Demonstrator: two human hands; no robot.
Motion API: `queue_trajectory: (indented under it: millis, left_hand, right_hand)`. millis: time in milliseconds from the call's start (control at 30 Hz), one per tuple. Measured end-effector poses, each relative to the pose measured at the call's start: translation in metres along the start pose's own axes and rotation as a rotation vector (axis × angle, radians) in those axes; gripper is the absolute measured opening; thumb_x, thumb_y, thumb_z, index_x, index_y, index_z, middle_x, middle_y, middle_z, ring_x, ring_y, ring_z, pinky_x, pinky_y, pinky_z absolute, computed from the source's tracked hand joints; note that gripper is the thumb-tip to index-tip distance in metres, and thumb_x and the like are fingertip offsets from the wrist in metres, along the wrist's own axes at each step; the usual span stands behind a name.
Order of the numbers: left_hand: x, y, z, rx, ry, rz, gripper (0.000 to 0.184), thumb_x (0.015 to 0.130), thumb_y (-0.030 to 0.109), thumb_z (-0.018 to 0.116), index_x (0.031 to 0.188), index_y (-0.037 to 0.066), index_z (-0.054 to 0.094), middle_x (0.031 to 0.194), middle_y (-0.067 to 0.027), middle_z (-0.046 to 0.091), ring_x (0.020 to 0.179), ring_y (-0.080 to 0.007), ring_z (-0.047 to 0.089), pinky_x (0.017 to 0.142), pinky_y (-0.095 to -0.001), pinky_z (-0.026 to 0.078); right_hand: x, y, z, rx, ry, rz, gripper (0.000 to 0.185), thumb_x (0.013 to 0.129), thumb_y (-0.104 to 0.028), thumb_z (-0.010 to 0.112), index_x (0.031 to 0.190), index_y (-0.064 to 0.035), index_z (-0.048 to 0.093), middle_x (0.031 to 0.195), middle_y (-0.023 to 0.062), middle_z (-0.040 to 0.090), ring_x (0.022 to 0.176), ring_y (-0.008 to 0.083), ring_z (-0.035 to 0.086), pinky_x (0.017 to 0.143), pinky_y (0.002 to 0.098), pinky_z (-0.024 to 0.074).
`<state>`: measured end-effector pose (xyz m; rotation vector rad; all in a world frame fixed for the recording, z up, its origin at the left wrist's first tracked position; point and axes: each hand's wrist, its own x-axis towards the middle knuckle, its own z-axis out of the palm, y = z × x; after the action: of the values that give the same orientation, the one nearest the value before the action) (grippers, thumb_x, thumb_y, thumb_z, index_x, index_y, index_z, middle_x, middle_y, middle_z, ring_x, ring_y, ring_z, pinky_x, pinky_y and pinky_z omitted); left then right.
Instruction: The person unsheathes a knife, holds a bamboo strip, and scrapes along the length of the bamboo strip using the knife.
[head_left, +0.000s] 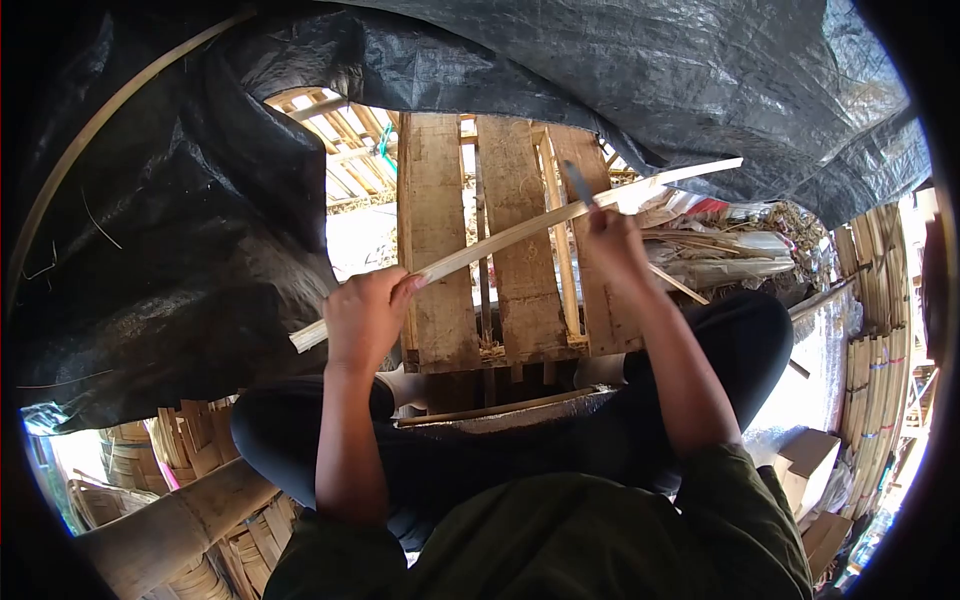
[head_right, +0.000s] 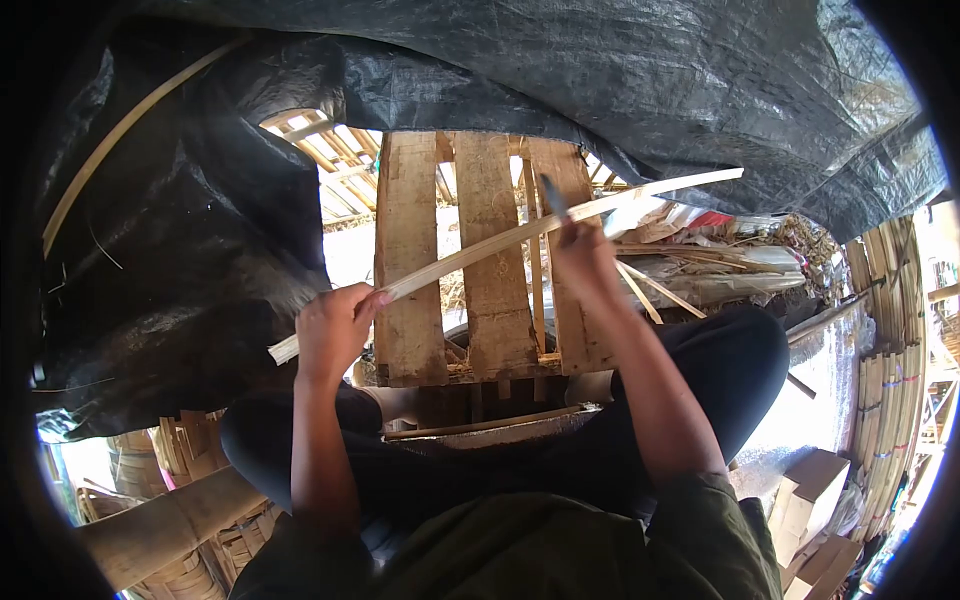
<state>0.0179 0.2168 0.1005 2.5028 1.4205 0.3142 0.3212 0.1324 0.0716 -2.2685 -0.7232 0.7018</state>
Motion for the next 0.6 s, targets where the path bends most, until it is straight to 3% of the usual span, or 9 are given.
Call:
queue_trajectory:
  millis: [33,100,133,200,367,500,600]
  left_hand:
    - [0.0,-0.001,0.0,-0.001,0.002,-0.002,0.041,0.092,0.047,0.065,0.076,0.01,0.065,0.063,-0.0119,0.061,0.062,-0.0365,0.061,0.058,-0.0449,0.046]
    - [-0.001,-0.004,-0.003,-0.048,-0.025,-0.011,0.04,0.091,0.048,0.065,0.077,0.011,0.066,0.064,-0.0118,0.061,0.062,-0.0366,0.061,0.058,-0.0458,0.046]
    - [0.0,-0.005,-0.004,-0.047,-0.023,-0.011,0.04,0.091,0.048,0.065,0.077,0.011,0.066,0.064,-0.0118,0.061,0.062,-0.0366,0.061,0.058,-0.0458,0.046]
    - [0.001,-0.007,-0.005,-0.052,-0.067,-0.037,0.039,0.091,0.048,0.065,0.078,0.012,0.067,0.065,-0.0118,0.062,0.063,-0.0367,0.062,0.057,-0.0461,0.046]
    - [-0.001,-0.001,-0.001,-0.028,-0.009,-0.018,0.037,0.091,0.048,0.065,0.08,0.013,0.068,0.066,-0.0126,0.063,0.066,-0.0377,0.064,0.057,-0.0461,0.047]
    - [-0.003,-0.002,-0.002,-0.023,-0.042,-0.035,0.037,0.091,0.049,0.064,0.081,0.013,0.068,0.067,-0.0129,0.064,0.067,-0.0378,0.064,0.058,-0.0461,0.048]
    - [-0.004,0.003,-0.002,0.011,-0.053,-0.035,0.038,0.091,0.049,0.064,0.08,0.013,0.068,0.066,-0.0126,0.063,0.066,-0.0375,0.064,0.058,-0.046,0.049]
  right_hand:
    - [-0.001,0.003,0.009,-0.002,0.0,-0.003,0.046,0.104,-0.032,0.045,0.092,0.0067,0.067,0.063,0.02,0.064,0.056,0.0282,0.066,0.051,0.0432,0.0464]
    - [-0.004,0.01,0.025,-0.121,0.086,-0.302,0.046,0.105,-0.032,0.044,0.089,0.0045,0.066,0.058,0.0146,0.062,0.053,0.0232,0.063,0.048,0.0403,0.0437]
    - [0.001,0.012,0.021,-0.12,0.086,-0.304,0.046,0.105,-0.032,0.044,0.089,0.0045,0.066,0.058,0.0146,0.062,0.053,0.0232,0.063,0.048,0.0403,0.0437]
    - [0.006,0.001,-0.005,-0.011,-0.036,0.065,0.045,0.105,-0.033,0.044,0.089,0.0027,0.067,0.055,0.0123,0.059,0.05,0.0217,0.059,0.048,0.0406,0.0425]
    - [-0.012,0.002,0.024,0.012,-0.017,-0.092,0.048,0.106,-0.035,0.042,0.081,0.0011,0.062,0.057,0.011,0.056,0.052,0.0183,0.058,0.044,0.035,0.0423]
    - [0.006,0.001,-0.011,0.109,-0.069,0.083,0.048,0.107,-0.034,0.037,0.081,-0.0007,0.061,0.058,0.0098,0.056,0.051,0.0176,0.059,0.044,0.035,0.0503]
    - [0.009,0.007,-0.018,0.059,0.018,0.024,0.042,0.106,-0.031,0.041,0.085,0.0012,0.057,0.061,0.0106,0.058,0.044,0.0172,0.055,0.04,0.0335,0.0437]
